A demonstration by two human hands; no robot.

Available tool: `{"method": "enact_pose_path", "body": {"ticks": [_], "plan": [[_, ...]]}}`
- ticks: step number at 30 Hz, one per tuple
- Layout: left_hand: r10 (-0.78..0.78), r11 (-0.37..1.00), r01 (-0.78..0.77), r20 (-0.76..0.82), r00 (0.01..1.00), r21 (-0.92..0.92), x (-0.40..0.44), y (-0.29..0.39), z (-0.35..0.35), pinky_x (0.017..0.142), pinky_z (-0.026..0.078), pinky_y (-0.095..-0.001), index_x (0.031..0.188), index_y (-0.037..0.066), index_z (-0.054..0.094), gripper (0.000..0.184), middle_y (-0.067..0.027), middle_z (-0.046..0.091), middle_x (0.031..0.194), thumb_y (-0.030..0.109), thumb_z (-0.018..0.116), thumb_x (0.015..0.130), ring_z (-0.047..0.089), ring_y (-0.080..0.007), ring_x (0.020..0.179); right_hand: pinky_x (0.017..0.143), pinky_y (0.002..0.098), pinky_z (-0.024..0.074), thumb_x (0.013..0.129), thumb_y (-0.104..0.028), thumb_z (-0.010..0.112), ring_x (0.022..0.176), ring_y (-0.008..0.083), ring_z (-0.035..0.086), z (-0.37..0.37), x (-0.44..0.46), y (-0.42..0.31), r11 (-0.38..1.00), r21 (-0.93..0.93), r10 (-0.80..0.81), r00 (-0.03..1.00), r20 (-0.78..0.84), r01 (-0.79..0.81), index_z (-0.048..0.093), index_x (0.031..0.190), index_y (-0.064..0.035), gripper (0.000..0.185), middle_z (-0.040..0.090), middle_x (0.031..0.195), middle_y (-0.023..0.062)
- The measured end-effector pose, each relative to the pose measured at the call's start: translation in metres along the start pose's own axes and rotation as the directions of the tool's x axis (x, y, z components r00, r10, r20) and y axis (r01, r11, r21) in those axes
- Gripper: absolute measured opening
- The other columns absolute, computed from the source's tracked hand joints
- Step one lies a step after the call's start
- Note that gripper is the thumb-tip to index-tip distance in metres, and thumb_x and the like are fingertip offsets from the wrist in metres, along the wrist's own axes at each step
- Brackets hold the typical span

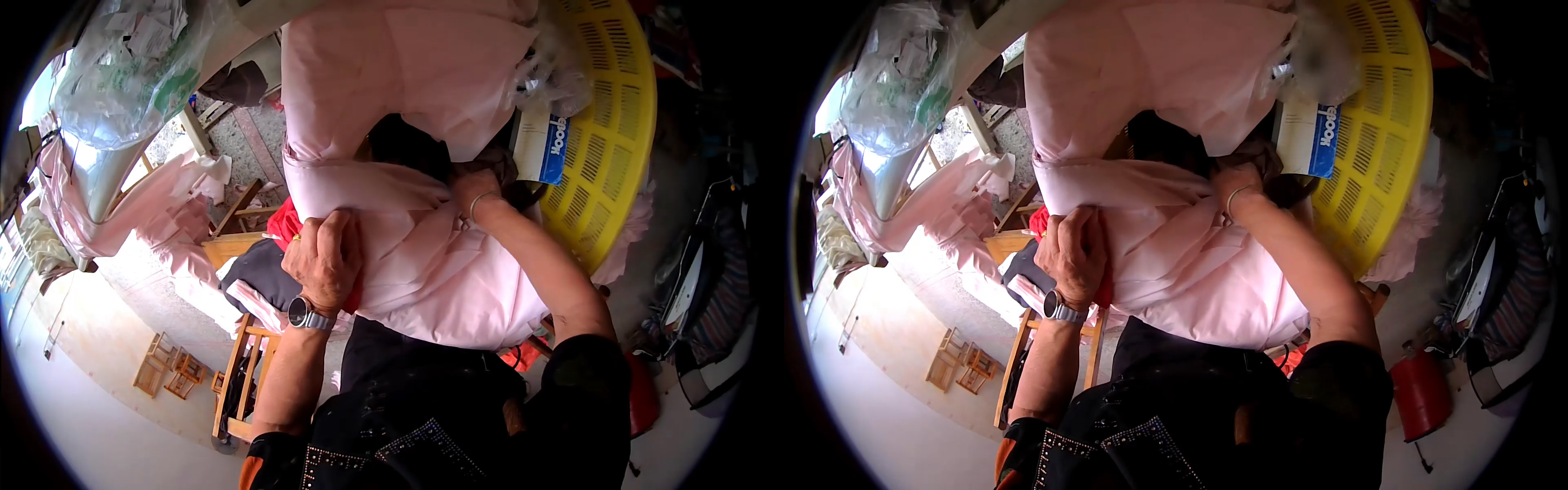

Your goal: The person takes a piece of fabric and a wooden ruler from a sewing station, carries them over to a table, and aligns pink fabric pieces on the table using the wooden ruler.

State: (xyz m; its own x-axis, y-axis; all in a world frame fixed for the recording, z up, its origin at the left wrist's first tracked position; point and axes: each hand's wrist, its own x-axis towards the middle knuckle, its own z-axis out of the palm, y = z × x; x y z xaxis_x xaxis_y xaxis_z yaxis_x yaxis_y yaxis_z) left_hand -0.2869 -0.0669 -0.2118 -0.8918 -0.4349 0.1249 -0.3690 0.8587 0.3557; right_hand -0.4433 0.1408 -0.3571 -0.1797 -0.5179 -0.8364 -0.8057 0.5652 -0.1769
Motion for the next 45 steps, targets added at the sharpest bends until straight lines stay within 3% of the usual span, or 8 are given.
{"method": "enact_pose_path", "body": {"ticks": [4,7,13,22,25,31,34,45], "plan": [[-0.002,1.0,0.002,-0.006,1.0,-0.003,0.0,-0.001,0.0,0.05,0.042,-0.0323,0.099,0.013,0.066,0.022,-0.0037,0.06,0.076,0.01,0.077,0.08,0.058,-0.0212,0.055,0.094,0.0399,0.0494,0.092,-0.016,0.054,0.118,0.0273,0.061,0.007,0.03,-0.023,0.994,0.021,0.104,0.985,0.141,-0.108,0.064,0.126,-0.0106,0.036,0.061,0.132,0.0121],[0.0,1.0,0.0,-0.013,1.0,-0.002,0.001,0.0,0.001,0.05,0.043,-0.0324,0.099,0.013,0.066,0.022,-0.004,0.06,0.076,0.01,0.077,0.08,0.058,-0.0214,0.055,0.103,0.0391,0.0442,0.095,-0.022,0.05,0.125,0.0274,0.056,0.028,0.043,-0.046,0.999,-0.034,0.028,0.986,-0.167,-0.034,0.061,0.13,-0.0092,0.039,0.06,0.133,0.0139],[0.002,1.0,-0.002,-0.01,1.0,0.005,0.003,-0.002,-0.001,0.05,0.043,-0.0324,0.099,0.013,0.066,0.022,-0.0042,0.06,0.076,0.01,0.077,0.08,0.058,-0.0215,0.055,0.109,0.0411,0.0384,0.098,-0.026,0.044,0.132,0.0311,0.05,0.035,0.071,-0.065,0.879,0.47,0.088,0.942,-0.324,0.08,0.057,0.135,-0.0072,0.044,0.057,0.136,0.0172],[-0.011,1.0,0.011,-0.006,1.0,0.009,0.004,-0.001,-0.002,0.049,0.041,-0.0313,0.098,0.014,0.067,0.022,-0.0027,0.06,0.075,0.009,0.078,0.079,0.056,-0.0197,0.054,0.099,0.0441,0.0492,0.097,-0.023,0.048,0.119,0.0363,0.06,0.028,0.043,-0.022,0.953,0.303,-0.028,0.994,0.105,-0.006,0.063,0.127,-0.0041,0.039,0.061,0.129,0.0227],[-0.014,1.0,0.014,-0.005,1.0,-0.005,0.004,-0.001,-0.002,0.049,0.041,-0.0309,0.097,0.014,0.067,0.022,-0.0024,0.059,0.074,0.009,0.078,0.079,0.056,-0.0192,0.053,0.096,0.0434,0.0513,0.094,-0.017,0.053,0.119,0.0362,0.06,0.032,0.036,-0.007,0.864,0.429,0.161,0.952,0.258,-0.263,0.059,0.127,0.0013,0.038,0.059,0.131,0.024],[-0.009,1.0,0.009,-0.027,1.0,-0.002,0.001,-0.002,0.002,0.048,0.04,-0.0308,0.097,0.014,0.067,0.021,-0.002,0.059,0.073,0.009,0.077,0.079,0.054,-0.0186,0.052,0.105,0.0466,0.0458,0.101,-0.016,0.037,0.129,0.0387,0.052,0.016,0.026,-0.02,0.873,0.455,0.087,0.974,0.209,-0.175,0.05,0.139,-0.0031,0.042,0.05,0.141,0.0243],[-0.005,1.0,0.004,-0.033,0.999,-0.011,0.001,-0.002,0.002,0.048,0.039,-0.0307,0.096,0.014,0.067,0.021,-0.002,0.059,0.073,0.009,0.077,0.079,0.054,-0.0184,0.052,0.107,0.0438,0.0427,0.095,-0.018,0.051,0.129,0.0396,0.05,0.021,0.033,-0.026,0.787,0.59,0.111,0.982,0.153,-0.18,0.048,0.14,-0.0053,0.047,0.052,0.138,0.0259],[-0.01,1.0,0.009,-0.029,1.0,-0.014,0.002,-0.001,0.001,0.049,0.041,-0.0316,0.096,0.014,0.067,0.019,-0.003,0.058,0.073,0.008,0.076,0.08,0.056,-0.0201,0.055,0.1,0.0427,0.0478,0.095,-0.013,0.045,0.121,0.0382,0.057,0.082,0.066,-0.025,0.867,0.498,0.065,0.991,-0.12,0.003,0.058,0.127,-0.0008,0.037,0.057,0.132,0.0251]]}}
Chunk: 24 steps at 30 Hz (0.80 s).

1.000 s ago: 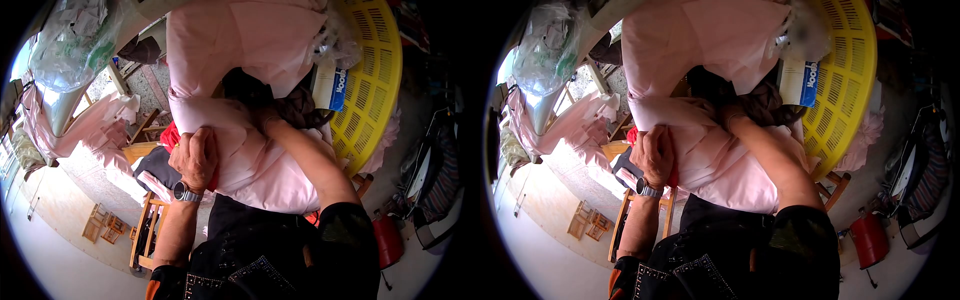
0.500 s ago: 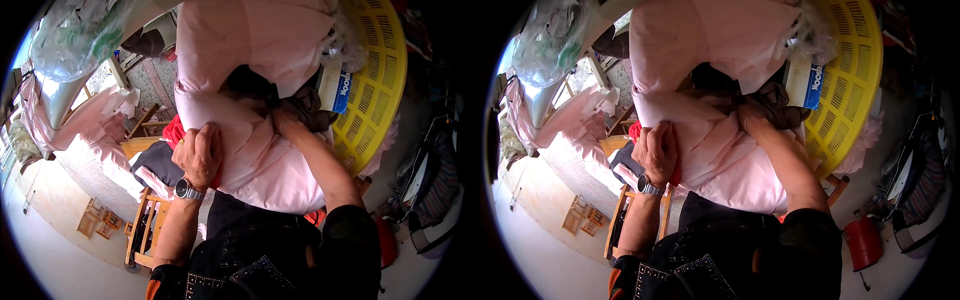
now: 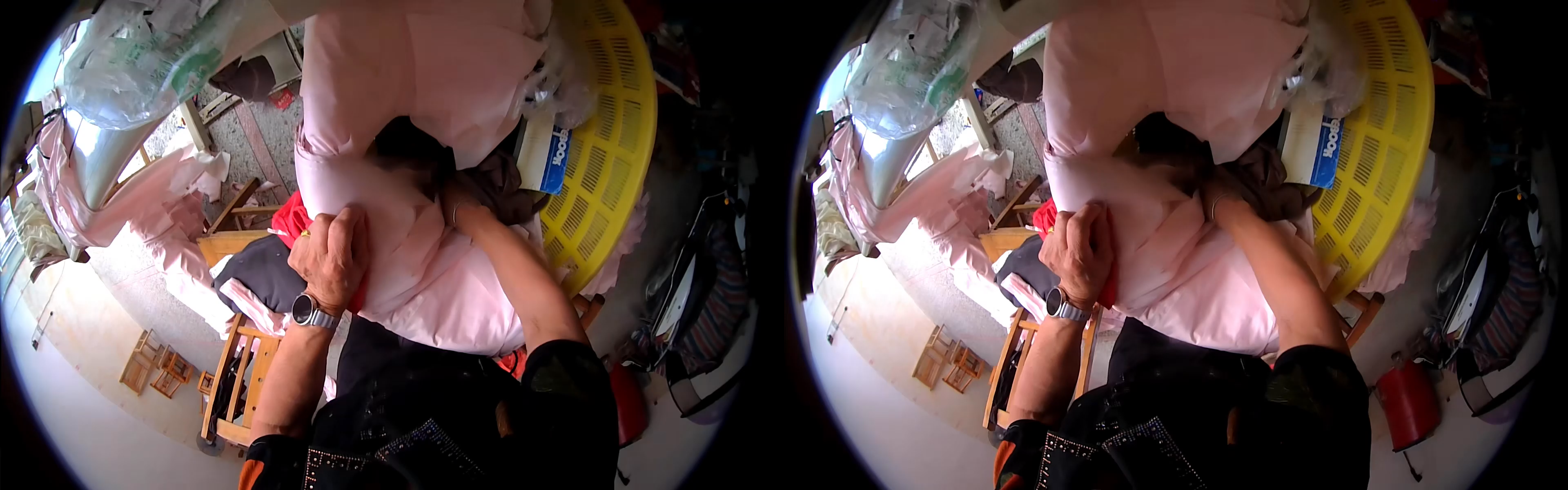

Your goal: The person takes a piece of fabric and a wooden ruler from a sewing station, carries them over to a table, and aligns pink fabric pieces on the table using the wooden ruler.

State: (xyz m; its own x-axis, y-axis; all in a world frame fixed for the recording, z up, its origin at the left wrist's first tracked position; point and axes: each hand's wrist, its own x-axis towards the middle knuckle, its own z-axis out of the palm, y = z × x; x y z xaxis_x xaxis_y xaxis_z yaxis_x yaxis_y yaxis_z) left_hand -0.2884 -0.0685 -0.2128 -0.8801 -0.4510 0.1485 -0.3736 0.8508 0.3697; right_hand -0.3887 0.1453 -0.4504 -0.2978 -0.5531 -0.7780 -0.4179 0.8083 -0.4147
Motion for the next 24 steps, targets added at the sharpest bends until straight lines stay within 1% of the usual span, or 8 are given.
{"method": "enact_pose_path", "body": {"ticks": [1,4,7,11,14,17,20,24], "plan": [[0.018,1.0,-0.018,-0.023,1.0,0.008,0.0,-0.001,0.001,0.047,0.038,-0.0303,0.095,0.014,0.067,0.02,-0.0015,0.056,0.071,0.009,0.077,0.078,0.053,-0.018,0.052,0.099,0.0425,0.0486,0.094,-0.012,0.047,0.119,0.0381,0.058,-0.018,-0.008,-0.011,1.0,-0.021,-0.023,0.999,-0.032,0.022,0.061,0.125,-0.0006,0.035,0.058,0.13,0.0251],[0.008,1.0,-0.007,-0.024,1.0,0.017,0.001,0.0,0.0,0.048,0.038,-0.0306,0.096,0.015,0.067,0.02,-0.0012,0.055,0.07,0.01,0.077,0.079,0.054,-0.0178,0.054,0.089,0.0429,0.0532,0.09,-0.012,0.056,0.107,0.0389,0.064,-0.129,-0.055,-0.074,0.961,-0.256,-0.002,0.926,0.377,0.106,0.063,0.122,-0.0021,0.034,0.065,0.117,0.024],[-0.003,1.0,0.003,-0.011,1.0,0.02,0.001,0.002,-0.002,0.049,0.039,-0.0315,0.094,0.015,0.067,0.019,-0.0011,0.056,0.071,0.011,0.076,0.079,0.054,-0.0182,0.055,0.079,0.0401,0.0554,0.09,-0.011,0.061,0.089,0.0269,0.071,-0.178,-0.072,-0.076,0.892,0.393,-0.165,0.971,-0.174,0.222,0.063,0.121,-0.0028,0.033,0.07,0.104,0.0193],[-0.018,1.0,0.018,0.002,1.0,0.008,0.002,0.003,-0.004,0.049,0.04,-0.0329,0.094,0.015,0.066,0.017,-0.0025,0.057,0.072,0.011,0.075,0.08,0.056,-0.0206,0.055,0.095,0.0364,0.0481,0.088,-0.011,0.065,0.119,0.0248,0.057,-0.246,-0.038,-0.052,0.88,0.305,-0.055,0.717,-0.695,0.363,0.053,0.133,-0.0065,0.048,0.056,0.132,0.0193],[-0.04,0.999,0.04,0.015,0.999,0.005,0.003,0.006,-0.005,0.05,0.043,-0.035,0.093,0.015,0.066,0.013,-0.0052,0.059,0.074,0.012,0.073,0.083,0.057,-0.0242,0.055,0.1,0.0403,0.045,0.08,-0.005,0.071,0.124,0.0369,0.051,-0.295,-0.02,-0.068,0.925,-0.123,-0.231,0.274,-0.934,0.36,0.056,0.128,-0.0033,0.05,0.055,0.132,0.0168],[-0.039,0.999,0.039,0.023,0.999,0.017,0.002,0.005,-0.006,0.051,0.043,-0.0347,0.093,0.015,0.066,0.013,-0.0054,0.059,0.074,0.011,0.073,0.083,0.057,-0.0243,0.055,0.108,0.0461,0.0372,0.078,-0.02,0.077,0.132,0.0344,0.044,-0.332,-0.019,-0.088,0.911,0.0,-0.207,0.459,-0.864,0.412,0.056,0.129,-0.0035,0.057,0.054,0.134,0.0147],[-0.038,0.999,0.038,0.017,0.999,0.021,0.003,0.006,-0.006,0.051,0.043,-0.0348,0.093,0.014,0.066,0.011,-0.0056,0.059,0.074,0.011,0.072,0.084,0.058,-0.0247,0.056,0.096,0.0414,0.0443,0.074,-0.041,0.08,0.118,0.0359,0.055,-0.337,0.018,-0.081,0.967,-0.237,-0.228,0.741,-0.631,0.096,0.059,0.121,-0.0025,0.065,0.061,0.122,0.0175],[-0.044,0.998,0.043,0.019,0.999,0.039,0.002,0.006,-0.004,0.051,0.043,-0.0356,0.092,0.014,0.066,0.01,-0.0061,0.059,0.073,0.011,0.071,0.084,0.058,-0.0253,0.056,0.089,0.0433,0.0487,0.073,-0.049,0.079,0.108,0.0329,0.061,-0.321,0.035,-0.086,0.954,-0.293,-0.263,0.667,-0.697,0.07,0.065,0.111,-0.004,0.061,0.066,0.114,0.0138]]}}
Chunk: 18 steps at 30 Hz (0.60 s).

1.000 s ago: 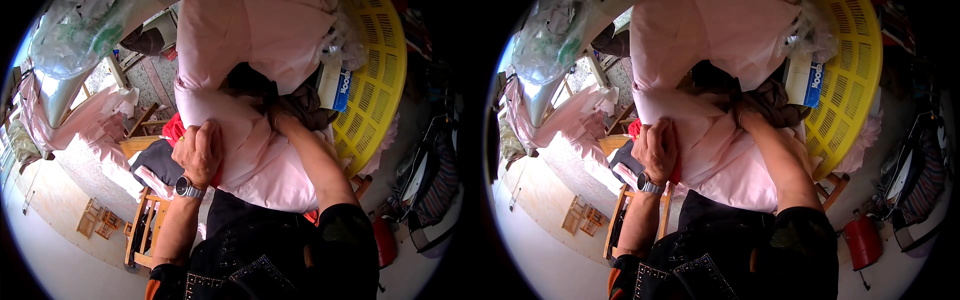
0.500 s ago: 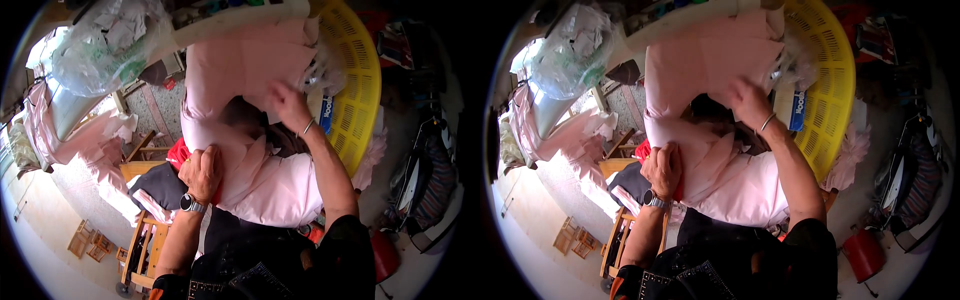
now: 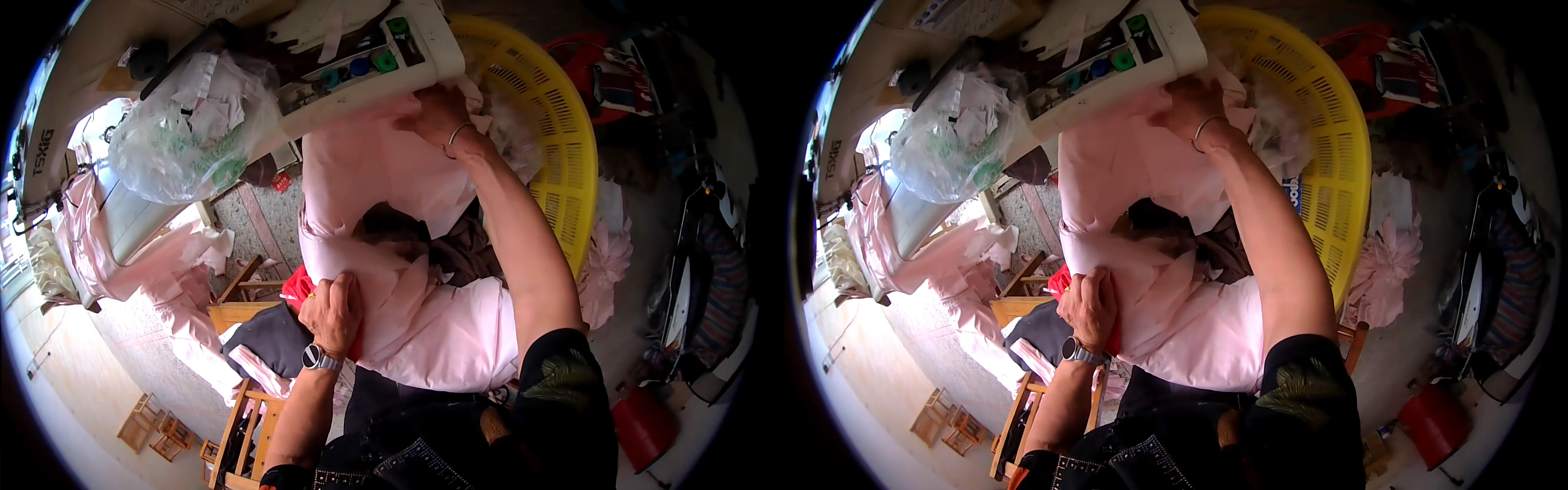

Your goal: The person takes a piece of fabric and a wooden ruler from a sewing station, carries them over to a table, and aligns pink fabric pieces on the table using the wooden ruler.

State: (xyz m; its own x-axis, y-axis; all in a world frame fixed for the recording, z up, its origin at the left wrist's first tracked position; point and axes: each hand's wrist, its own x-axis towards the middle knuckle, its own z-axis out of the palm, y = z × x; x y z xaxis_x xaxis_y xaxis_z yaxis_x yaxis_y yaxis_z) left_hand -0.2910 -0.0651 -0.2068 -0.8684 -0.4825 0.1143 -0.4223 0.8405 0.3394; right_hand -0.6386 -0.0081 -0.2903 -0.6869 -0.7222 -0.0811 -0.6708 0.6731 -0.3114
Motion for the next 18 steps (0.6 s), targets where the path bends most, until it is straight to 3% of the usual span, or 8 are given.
{"method": "enact_pose_path", "body": {"ticks": [3,4,6,8,10,11,14,18], "plan": [[0.005,0.999,-0.005,0.015,1.0,-0.034,-0.002,-0.001,-0.004,0.05,0.043,-0.0367,0.09,0.014,0.066,0.009,-0.007,0.057,0.072,0.011,0.071,0.084,0.057,-0.0261,0.055,0.093,0.0571,0.0461,0.08,-0.049,0.074,0.111,0.034,0.06,-0.014,0.007,0.002,0.989,0.145,-0.001,0.965,0.264,-0.039,0.059,0.125,-0.0065,0.064,0.06,0.125,0.0157],[0.014,1.0,-0.014,0.032,0.999,0.015,-0.001,0.001,-0.005,0.048,0.042,-0.038,0.088,0.014,0.065,0.008,-0.008,0.056,0.071,0.011,0.071,0.084,0.056,-0.0268,0.053,0.086,0.0523,0.0502,0.079,-0.042,0.077,0.102,0.0325,0.063,0.002,0.007,0.014,0.888,0.432,0.053,0.969,0.24,-0.156,0.059,0.122,-0.0071,0.058,0.063,0.12,0.0152],[0.031,1.0,-0.031,-0.01,0.999,-0.001,-0.002,0.001,-0.004,0.047,0.041,-0.0385,0.089,0.012,0.065,0.008,-0.008,0.055,0.07,0.012,0.071,0.084,0.054,-0.0266,0.052,0.079,0.0468,0.0539,0.077,-0.031,0.08,0.093,0.0314,0.065,0.038,0.007,0.038,0.755,0.642,0.054,0.989,0.136,-0.13,0.06,0.119,-0.0092,0.051,0.065,0.114,0.0139],[0.059,0.998,-0.059,0.008,0.998,0.003,-0.006,-0.004,-0.004,0.048,0.042,-0.037,0.099,0.01,0.065,0.017,-0.0061,0.054,0.073,0.013,0.068,0.082,0.054,-0.0235,0.054,0.079,0.0453,0.0532,0.077,-0.024,0.08,0.092,0.0319,0.065,0.049,0.005,0.041,0.848,0.524,-0.053,0.996,-0.074,0.084,0.06,0.119,-0.0121,0.048,0.066,0.112,0.0124],[0.08,0.997,-0.079,0.048,0.996,-0.012,-0.007,-0.008,-0.008,0.051,0.043,-0.0356,0.109,0.009,0.063,0.029,-0.0049,0.053,0.077,0.013,0.061,0.08,0.056,-0.0211,0.058,0.082,0.0506,0.0504,0.077,-0.027,0.079,0.101,0.0373,0.064,0.014,0.003,0.022,0.977,0.204,-0.063,0.998,-0.016,0.065,0.06,0.121,-0.0121,0.05,0.065,0.115,0.0152],[0.079,0.996,-0.076,0.077,0.994,-0.04,-0.009,-0.008,-0.008,0.052,0.044,-0.0355,0.112,0.009,0.062,0.033,-0.0053,0.053,0.08,0.014,0.059,0.079,0.057,-0.0212,0.061,0.088,0.0515,0.0479,0.077,-0.029,0.078,0.109,0.0389,0.06,0.02,0.002,0.026,0.985,0.15,-0.079,0.995,-0.06,0.087,0.06,0.125,-0.0134,0.053,0.065,0.119,0.0152],[0.074,0.994,-0.067,0.076,0.994,-0.085,-0.009,-0.011,-0.009,0.053,0.045,-0.0364,0.108,0.009,0.06,0.027,-0.0057,0.052,0.079,0.013,0.057,0.082,0.058,-0.0219,0.062,0.101,0.0495,0.0413,0.077,-0.028,0.078,0.126,0.0395,0.048,0.002,-0.007,0.014,0.973,0.219,0.072,0.997,0.012,-0.072,0.056,0.133,-0.0141,0.062,0.054,0.137,0.0182],[0.081,0.987,-0.076,0.027,0.996,-0.139,-0.011,-0.013,-0.007,0.054,0.045,-0.0374,0.106,0.008,0.058,0.023,-0.0068,0.053,0.08,0.013,0.056,0.084,0.058,-0.0234,0.064,0.11,0.0502,0.033,0.076,-0.016,0.075,0.132,0.0432,0.04,-0.017,-0.044,-0.001,0.996,0.091,0.033,0.992,-0.118,-0.022,0.049,0.136,0.0003,0.068,0.045,0.142,0.0255]]}}
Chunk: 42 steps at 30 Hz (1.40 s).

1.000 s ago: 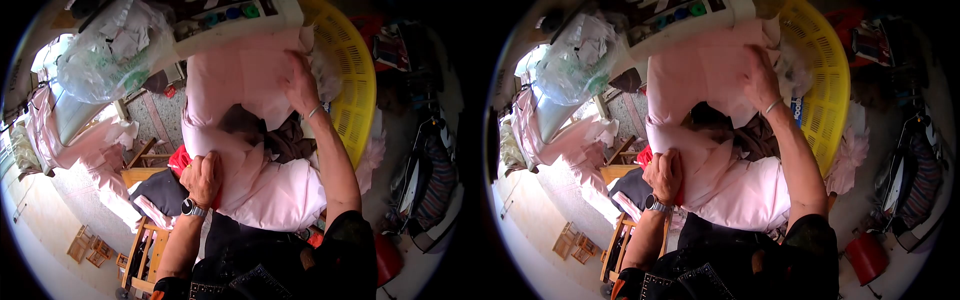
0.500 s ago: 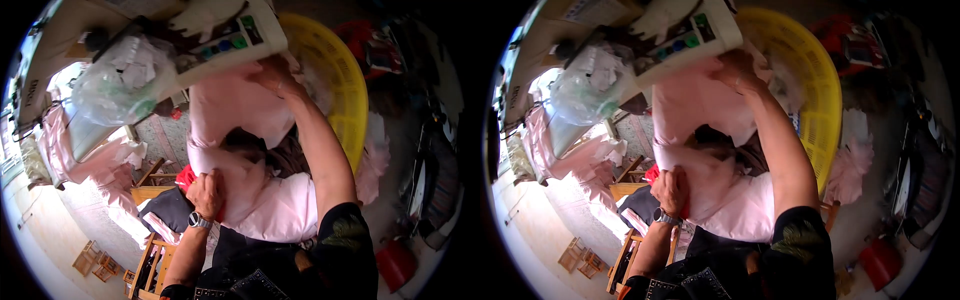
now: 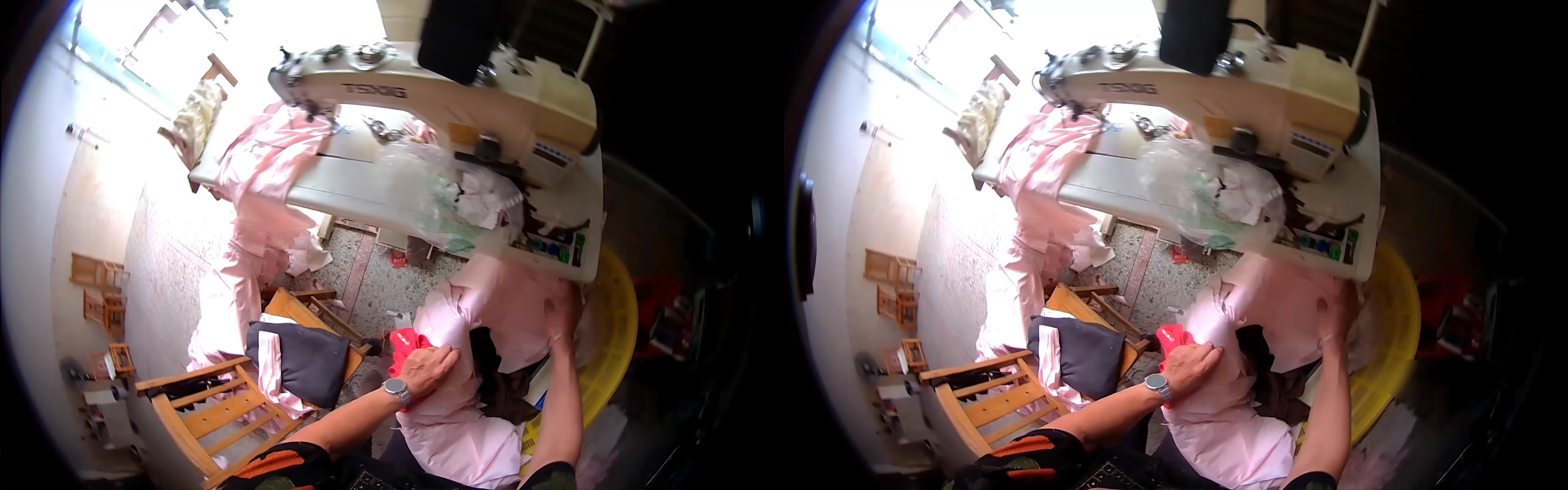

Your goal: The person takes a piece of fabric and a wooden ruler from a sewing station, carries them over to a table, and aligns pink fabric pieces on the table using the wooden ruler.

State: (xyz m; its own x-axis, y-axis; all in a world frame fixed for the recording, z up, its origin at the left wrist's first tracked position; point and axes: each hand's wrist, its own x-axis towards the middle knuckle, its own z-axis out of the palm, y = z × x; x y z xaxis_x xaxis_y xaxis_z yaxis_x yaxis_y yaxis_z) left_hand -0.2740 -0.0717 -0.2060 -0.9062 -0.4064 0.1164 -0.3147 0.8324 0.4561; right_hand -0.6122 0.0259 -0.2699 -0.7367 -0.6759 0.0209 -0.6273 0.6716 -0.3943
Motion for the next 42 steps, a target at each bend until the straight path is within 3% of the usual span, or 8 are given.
{"method": "enact_pose_path", "body": {"ticks": [4,8,13,15,21,27,36,42], "plan": [[-0.021,0.998,0.02,-0.017,1.0,-0.066,0.0,-0.001,0.0,0.059,0.048,-0.0379,0.101,0.007,0.053,0.017,-0.0089,0.051,0.083,0.012,0.053,0.085,0.06,-0.0255,0.069,0.108,0.0512,0.0339,0.082,-0.008,0.066,0.127,0.0461,0.042,-0.019,-0.066,-0.031,0.999,0.01,-0.04,0.999,0.033,0.04,0.05,0.133,0.0029,0.055,0.049,0.134,0.0278],[-0.07,0.959,0.054,-0.046,0.996,-0.277,-0.003,-0.003,-0.008,0.057,0.049,-0.0413,0.102,0.008,0.05,0.015,-0.0107,0.053,0.087,0.015,0.054,0.088,0.062,-0.0298,0.073,0.091,0.044,0.0484,0.084,-0.007,0.061,0.103,0.0389,0.061,-0.066,-0.135,-0.108,0.937,0.35,-0.076,0.978,0.194,0.004,0.062,0.114,0.0032,0.032,0.064,0.11,0.0236],[-0.097,0.847,0.094,0.02,0.995,-0.523,-0.055,0.009,-0.048,0.055,0.049,-0.0462,0.106,0.01,0.05,0.022,-0.0122,0.053,0.092,0.02,0.059,0.089,0.062,-0.0355,0.071,0.101,0.0359,0.0451,0.083,-0.005,0.065,0.115,0.0287,0.059,-0.107,-0.208,-0.207,0.889,0.444,-0.266,0.915,0.304,0.111,0.06,0.122,0.0014,0.04,0.062,0.122,0.0164],[-0.106,0.766,0.073,-0.013,0.994,-0.638,-0.086,0.011,-0.052,0.057,0.049,-0.0476,0.112,0.01,0.052,0.028,-0.0122,0.055,0.094,0.024,0.061,0.089,0.063,-0.0368,0.073,0.099,0.0334,0.0462,0.087,-0.009,0.066,0.113,0.0238,0.06,-0.103,-0.228,-0.229,0.866,0.485,-0.332,0.86,0.386,0.117,0.057,0.126,0.0016,0.042,0.063,0.12,0.0133],[-0.235,0.559,0.089,-0.054,0.971,-0.824,-0.168,-0.011,-0.091,0.07,0.052,-0.0432,0.104,0.009,0.059,0.018,-0.0128,0.063,0.098,0.022,0.06,0.091,0.065,-0.0352,0.087,0.095,0.0284,0.0481,0.094,-0.01,0.066,0.106,0.0142,0.061,-0.088,-0.271,-0.3,0.724,0.572,-0.244,0.633,0.735,-0.385,0.054,0.132,0.0035,0.042,0.064,0.117,0.0067],[-0.312,0.438,0.129,-0.016,0.95,-0.89,-0.211,-0.041,-0.139,0.073,0.05,-0.0446,0.099,0.008,0.061,0.017,-0.0139,0.063,0.095,0.024,0.058,0.094,0.064,-0.0347,0.089,0.09,0.0256,0.0482,0.095,-0.012,0.065,0.101,0.011,0.06,-0.083,-0.276,-0.345,0.89,0.351,-0.213,0.416,0.884,-0.292,0.058,0.128,0.0018,0.037,0.065,0.114,0.0048],[-0.268,0.377,0.073,-0.033,0.963,-0.923,-0.228,-0.055,-0.158,0.069,0.05,-0.0443,0.108,0.008,0.056,0.025,-0.0143,0.065,0.098,0.03,0.059,0.096,0.065,-0.0348,0.087,0.078,0.023,0.0475,0.094,-0.014,0.066,0.085,0.0078,0.059,-0.088,-0.289,-0.367,0.915,0.296,-0.11,0.536,0.837,-0.275,0.067,0.109,0.0015,0.021,0.067,0.093,0.0001],[-0.245,0.55,0.168,0.035,0.969,-0.818,-0.227,-0.047,-0.126,0.07,0.05,-0.0498,0.107,0.008,0.057,0.027,-0.0167,0.064,0.097,0.033,0.057,0.096,0.065,-0.0386,0.087,0.077,0.025,0.0522,0.091,-0.008,0.067,0.082,0.0102,0.063,-0.092,-0.296,-0.36,0.887,0.378,-0.116,0.665,0.738,-0.265,0.068,0.1,0.0024,0.014,0.069,0.089,0.0041]]}}
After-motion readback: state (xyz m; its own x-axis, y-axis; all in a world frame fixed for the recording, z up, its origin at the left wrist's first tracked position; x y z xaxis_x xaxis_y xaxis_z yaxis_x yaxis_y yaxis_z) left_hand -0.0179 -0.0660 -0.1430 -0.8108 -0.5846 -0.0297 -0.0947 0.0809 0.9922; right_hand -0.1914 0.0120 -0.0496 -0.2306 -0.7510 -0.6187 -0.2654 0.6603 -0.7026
